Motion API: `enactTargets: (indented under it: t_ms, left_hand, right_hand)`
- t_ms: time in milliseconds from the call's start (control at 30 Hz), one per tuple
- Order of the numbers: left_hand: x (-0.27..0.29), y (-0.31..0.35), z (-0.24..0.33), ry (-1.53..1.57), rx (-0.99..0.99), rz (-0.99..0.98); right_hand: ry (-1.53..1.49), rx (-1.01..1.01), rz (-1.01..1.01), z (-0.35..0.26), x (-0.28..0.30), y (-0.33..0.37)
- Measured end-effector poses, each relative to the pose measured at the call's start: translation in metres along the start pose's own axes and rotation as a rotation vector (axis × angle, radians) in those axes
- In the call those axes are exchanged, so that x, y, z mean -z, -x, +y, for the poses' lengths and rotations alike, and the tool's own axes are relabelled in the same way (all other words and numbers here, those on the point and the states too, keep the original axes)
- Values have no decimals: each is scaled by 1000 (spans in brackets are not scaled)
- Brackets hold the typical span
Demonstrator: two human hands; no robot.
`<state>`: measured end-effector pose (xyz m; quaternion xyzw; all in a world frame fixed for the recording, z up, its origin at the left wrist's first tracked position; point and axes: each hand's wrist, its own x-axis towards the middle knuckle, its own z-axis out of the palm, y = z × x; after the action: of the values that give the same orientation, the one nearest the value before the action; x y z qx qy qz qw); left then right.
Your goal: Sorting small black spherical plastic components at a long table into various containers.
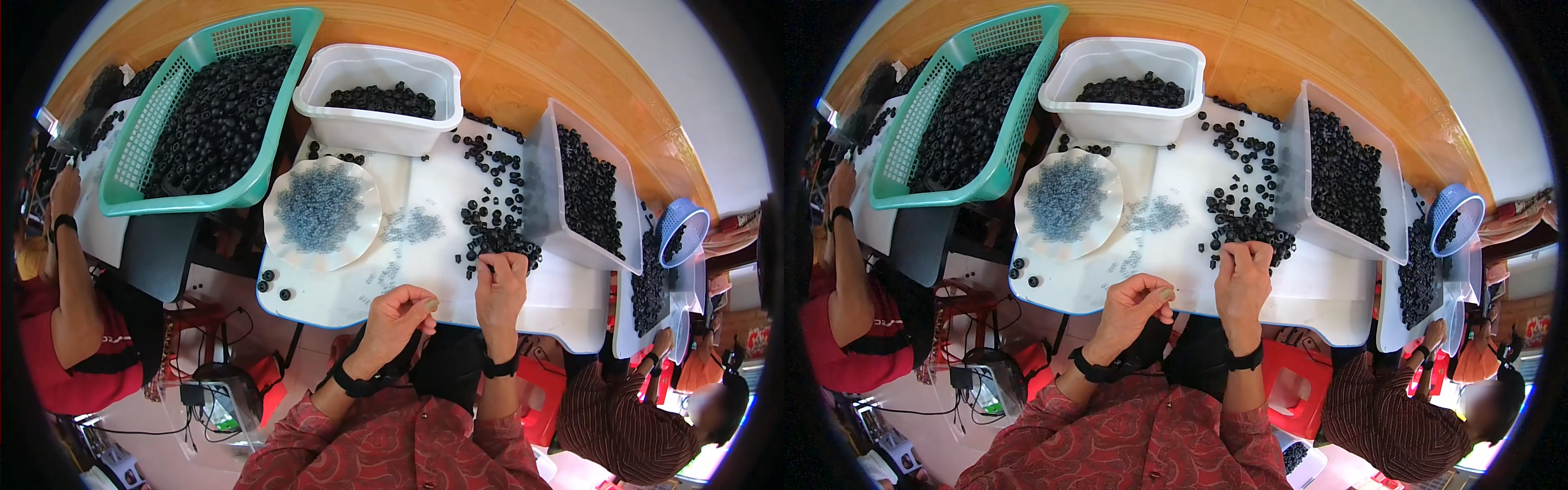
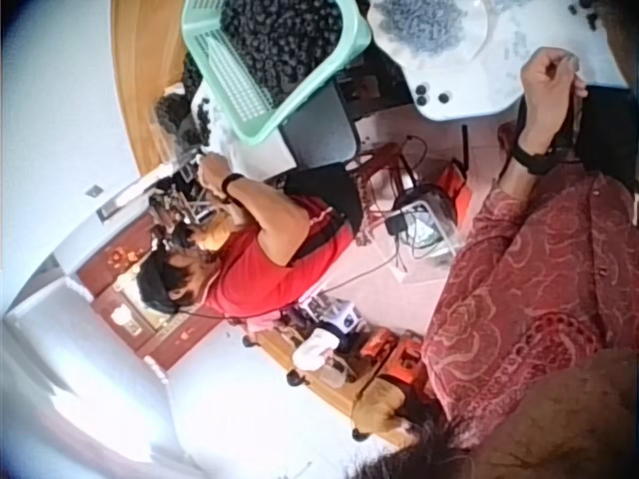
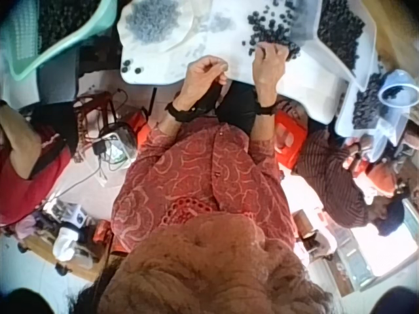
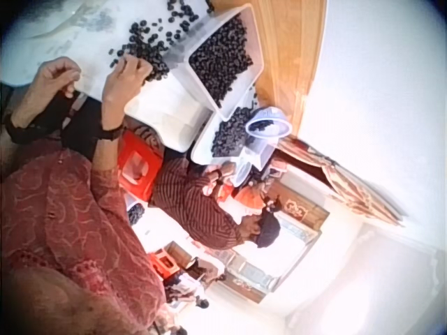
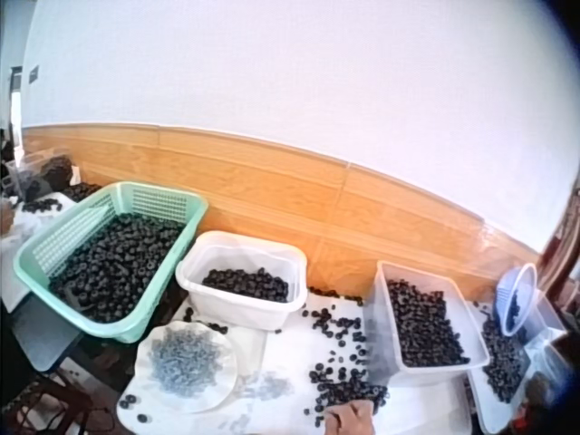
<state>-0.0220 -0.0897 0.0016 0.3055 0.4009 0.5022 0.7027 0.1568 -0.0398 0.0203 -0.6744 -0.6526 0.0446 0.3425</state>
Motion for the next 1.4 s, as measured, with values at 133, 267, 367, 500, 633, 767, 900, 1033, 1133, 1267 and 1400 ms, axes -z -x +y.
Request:
enactTargets:
  t_ms: [133,267,367,500,633,767,900,1033,1133,1267,1400]
  left_hand:
    - [2,0,-1,3,-3,1]
    - [4,-1,-5,8,9,10]
    - [4,-1,-4,21,20,14]
    - [6,-1,-5,13,39,11]
    - [7,0,-3,22,32,8]
    - [8,0,-3,30,31,9]
    - [9,0,-2,25,33,5]
    - [10,0,-2,41,46,13]
    - [11,1,-2,42,44,21]
    - [12,1,-2,42,35,20]
    - [12,1,-4,50,32,15]
  right_hand:
    - [36,55,39,-3,2,2]
    - [-20,89,1,-7,0,2]
    - [-59,148,-76,-12,-3,-1]
    - [63,290,-186,-24,-5,-5]
    - [133,342,-177,-27,-9,-4]
    - [113,339,-154,-24,-12,-5]
    - [95,284,-185,-23,-14,-3]
    - [-69,190,-217,-24,-15,5]
    - [-194,107,-287,-28,-11,11]
    - [-227,131,-288,-24,-12,16]
    - [-256,120,-269,-23,-13,18]
